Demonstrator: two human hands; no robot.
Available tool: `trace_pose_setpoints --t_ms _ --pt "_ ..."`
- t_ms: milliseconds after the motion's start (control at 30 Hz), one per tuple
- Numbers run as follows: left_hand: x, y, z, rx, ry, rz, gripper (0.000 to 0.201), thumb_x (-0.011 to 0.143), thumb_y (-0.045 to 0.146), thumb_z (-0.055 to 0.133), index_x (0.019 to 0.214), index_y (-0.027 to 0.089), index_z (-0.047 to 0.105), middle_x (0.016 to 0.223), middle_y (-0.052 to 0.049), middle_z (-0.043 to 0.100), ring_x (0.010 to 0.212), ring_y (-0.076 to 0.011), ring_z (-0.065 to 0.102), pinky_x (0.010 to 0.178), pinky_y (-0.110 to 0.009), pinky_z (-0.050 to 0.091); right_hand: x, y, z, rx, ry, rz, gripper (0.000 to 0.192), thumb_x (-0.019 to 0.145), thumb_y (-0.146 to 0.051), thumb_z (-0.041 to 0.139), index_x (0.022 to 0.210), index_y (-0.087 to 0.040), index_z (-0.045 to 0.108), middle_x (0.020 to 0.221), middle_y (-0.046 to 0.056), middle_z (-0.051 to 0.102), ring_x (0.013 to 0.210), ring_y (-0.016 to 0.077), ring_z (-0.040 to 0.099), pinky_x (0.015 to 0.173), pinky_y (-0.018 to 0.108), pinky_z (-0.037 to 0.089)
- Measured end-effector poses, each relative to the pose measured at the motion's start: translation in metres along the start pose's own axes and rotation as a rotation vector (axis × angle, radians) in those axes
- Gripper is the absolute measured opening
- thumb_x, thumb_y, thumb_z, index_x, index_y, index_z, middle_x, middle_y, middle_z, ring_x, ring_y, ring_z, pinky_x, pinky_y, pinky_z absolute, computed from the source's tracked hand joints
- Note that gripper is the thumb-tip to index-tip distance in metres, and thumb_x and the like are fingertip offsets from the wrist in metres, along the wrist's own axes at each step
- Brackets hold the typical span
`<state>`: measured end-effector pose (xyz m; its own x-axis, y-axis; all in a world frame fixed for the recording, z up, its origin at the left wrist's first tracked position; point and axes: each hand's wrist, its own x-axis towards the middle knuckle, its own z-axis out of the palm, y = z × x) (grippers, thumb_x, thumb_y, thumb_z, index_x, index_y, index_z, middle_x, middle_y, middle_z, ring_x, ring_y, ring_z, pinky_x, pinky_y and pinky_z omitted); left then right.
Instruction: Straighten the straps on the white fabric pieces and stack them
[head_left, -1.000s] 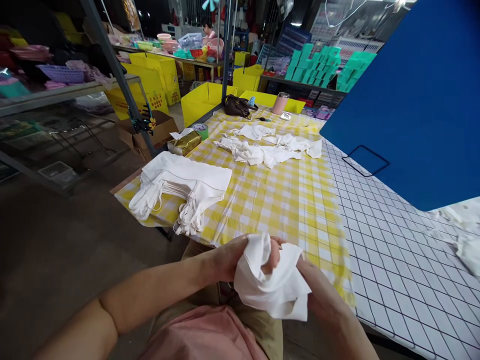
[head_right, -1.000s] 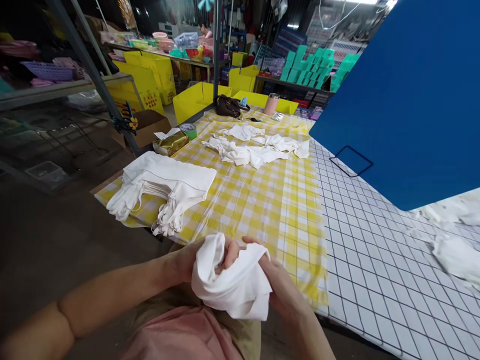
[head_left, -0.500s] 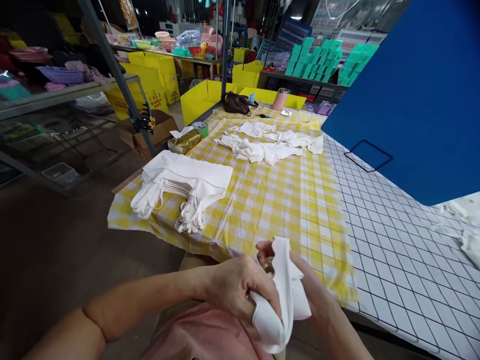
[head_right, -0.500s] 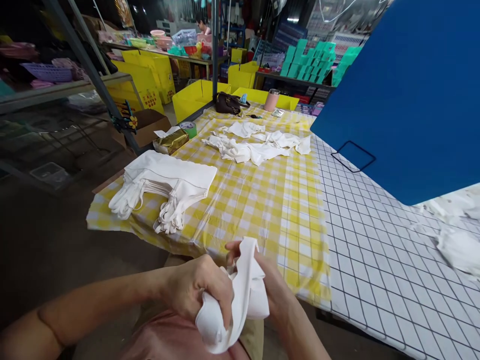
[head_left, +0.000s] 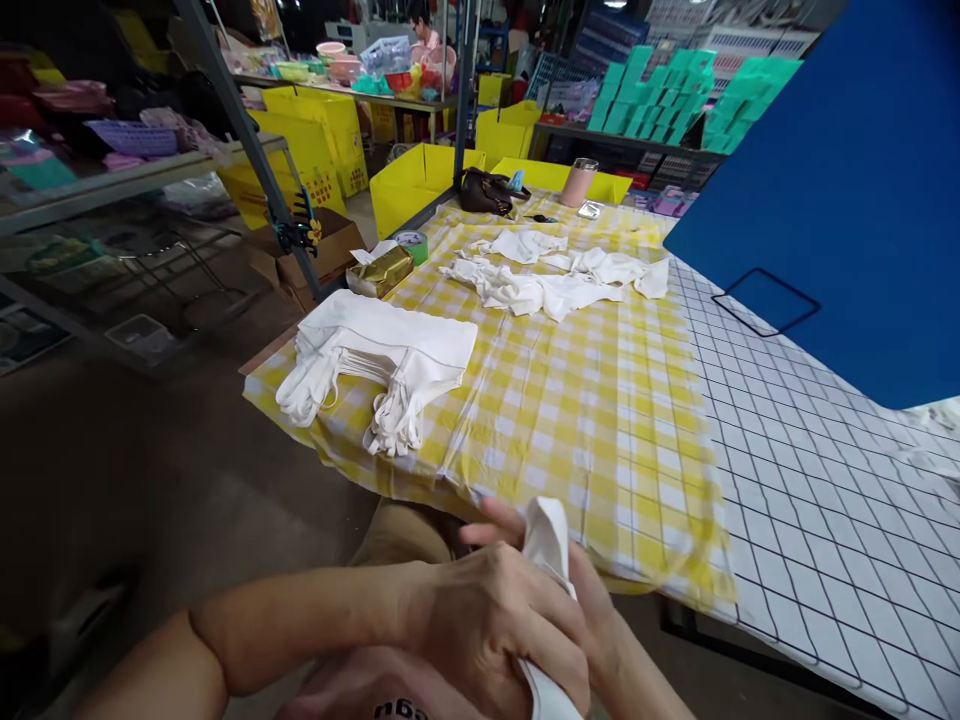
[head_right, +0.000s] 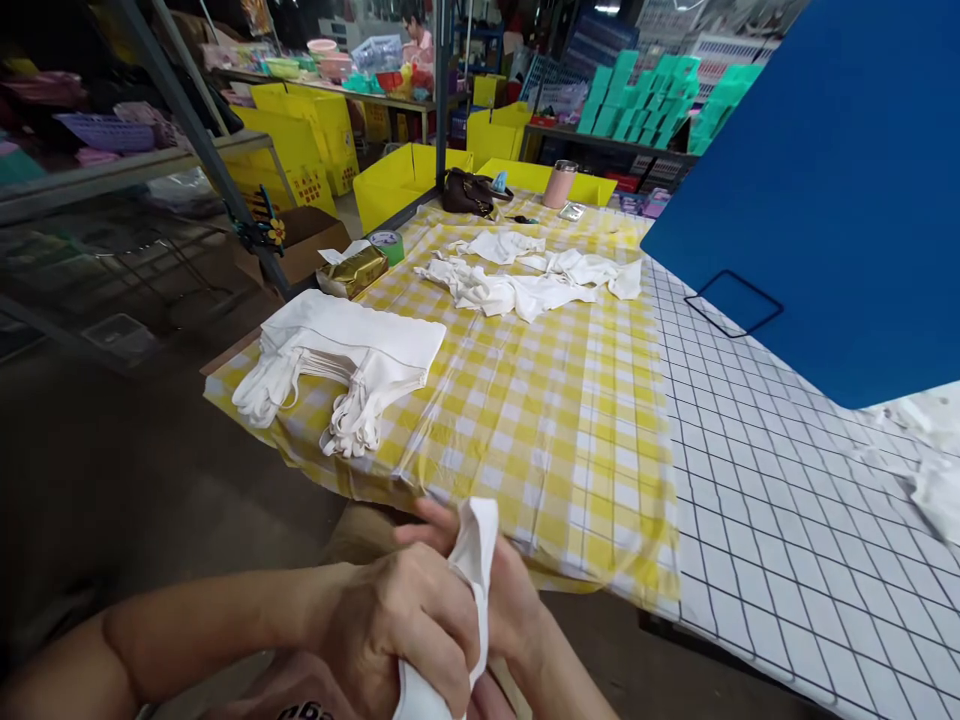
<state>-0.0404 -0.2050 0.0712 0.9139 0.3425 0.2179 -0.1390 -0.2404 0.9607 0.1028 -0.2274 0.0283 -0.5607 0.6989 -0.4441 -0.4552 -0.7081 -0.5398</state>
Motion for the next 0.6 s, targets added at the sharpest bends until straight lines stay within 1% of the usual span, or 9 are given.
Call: trace_pose_setpoints --t_ms 67,133,233,267,333,400,467,533,600 --pt "-0.004 -0.003 -0.001 0.087 0.005 -0.011 0.048 0.086 0.053 0.034 0.070 0.023 0.067 0.082 -0.013 0.065 0.080 -0.0229 0.060 0.079 -0.031 0.043 -0.004 -0.014 -0.003 0.132 0.031 -0.087 0.045 0.077 -0.060 0.051 0.107 -0.028 0.060 0.086 -0.001 0.067 0.065 0.0101 0.061 0.061 0.022 0.048" --pt "-0.009 -0.005 -0.006 0.209 -0.001 -0.062 0.043 0.087 0.047 0.035 0.074 0.024 0.068 0.081 -0.012 0.065 0.080 -0.0225 0.060 0.078 -0.031 0.042 -0.011 -0.025 -0.006 0.193 0.042 -0.184 0.043 0.074 -0.063 0.053 0.101 -0.031 0.061 0.076 -0.005 0.064 0.053 0.0084 0.056 0.051 0.020 0.045" --pt "-0.014 -0.007 -0.013 0.425 -0.012 -0.098 0.035 0.086 0.040 0.039 0.074 0.024 0.068 0.076 -0.011 0.064 0.075 -0.0216 0.058 0.073 -0.031 0.041 -0.020 -0.032 -0.011 0.049 0.002 -0.247 0.038 0.070 -0.063 0.057 0.083 -0.027 0.064 0.055 -0.006 0.053 0.043 0.0081 0.046 0.045 0.019 0.039" --pt "-0.015 -0.008 -0.016 0.498 -0.019 -0.092 0.033 0.086 0.037 0.040 0.072 0.025 0.067 0.073 -0.010 0.063 0.072 -0.0212 0.057 0.071 -0.031 0.041 -0.022 -0.033 -0.011 -0.036 -0.023 -0.236 0.040 0.070 -0.063 0.058 0.079 -0.025 0.064 0.050 -0.006 0.049 0.041 0.0077 0.042 0.043 0.019 0.036" --pt "-0.015 -0.011 -0.022 0.634 -0.019 -0.048 0.032 0.084 0.036 0.041 0.067 0.025 0.065 0.066 -0.009 0.059 0.066 -0.0199 0.055 0.065 -0.031 0.040 -0.027 -0.036 -0.009 -0.249 -0.095 -0.137 0.043 0.070 -0.061 0.060 0.074 -0.018 0.065 0.047 -0.004 0.046 0.040 0.0064 0.038 0.042 0.018 0.031" --pt "-0.016 -0.014 -0.032 0.757 0.012 0.008 0.033 0.084 0.035 0.041 0.060 0.024 0.061 0.059 -0.008 0.054 0.060 -0.0185 0.051 0.060 -0.031 0.038 -0.031 -0.042 -0.004 -0.516 -0.184 -0.007 0.042 0.075 -0.054 0.059 0.074 -0.014 0.066 0.054 -0.001 0.052 0.045 0.0056 0.039 0.043 0.017 0.028" --pt "-0.016 -0.015 -0.045 0.849 0.050 0.052 0.033 0.083 0.033 0.041 0.055 0.022 0.055 0.057 -0.007 0.051 0.058 -0.0176 0.047 0.057 -0.031 0.035 -0.035 -0.051 0.001 -0.850 -0.209 0.078 0.035 0.081 -0.046 0.056 0.079 -0.013 0.067 0.063 0.001 0.056 0.052 0.0065 0.043 0.046 0.018 0.029" --pt "-0.015 -0.015 -0.061 0.888 0.071 0.057 0.031 0.082 0.030 0.044 0.053 0.021 0.051 0.060 -0.007 0.051 0.059 -0.0175 0.046 0.058 -0.031 0.035 -0.039 -0.060 0.003 -1.177 -0.122 0.081 0.026 0.084 -0.039 0.053 0.081 -0.016 0.066 0.063 0.000 0.056 0.054 0.0074 0.043 0.047 0.018 0.028" --pt "-0.014 -0.014 -0.077 0.868 0.090 0.019 0.029 0.080 0.030 0.048 0.053 0.020 0.049 0.063 -0.006 0.052 0.062 -0.0177 0.047 0.061 -0.031 0.036 -0.042 -0.070 -0.002 -1.417 0.033 0.026 0.021 0.084 -0.034 0.052 0.077 -0.019 0.066 0.060 0.000 0.056 0.051 0.0083 0.043 0.045 0.020 0.027"
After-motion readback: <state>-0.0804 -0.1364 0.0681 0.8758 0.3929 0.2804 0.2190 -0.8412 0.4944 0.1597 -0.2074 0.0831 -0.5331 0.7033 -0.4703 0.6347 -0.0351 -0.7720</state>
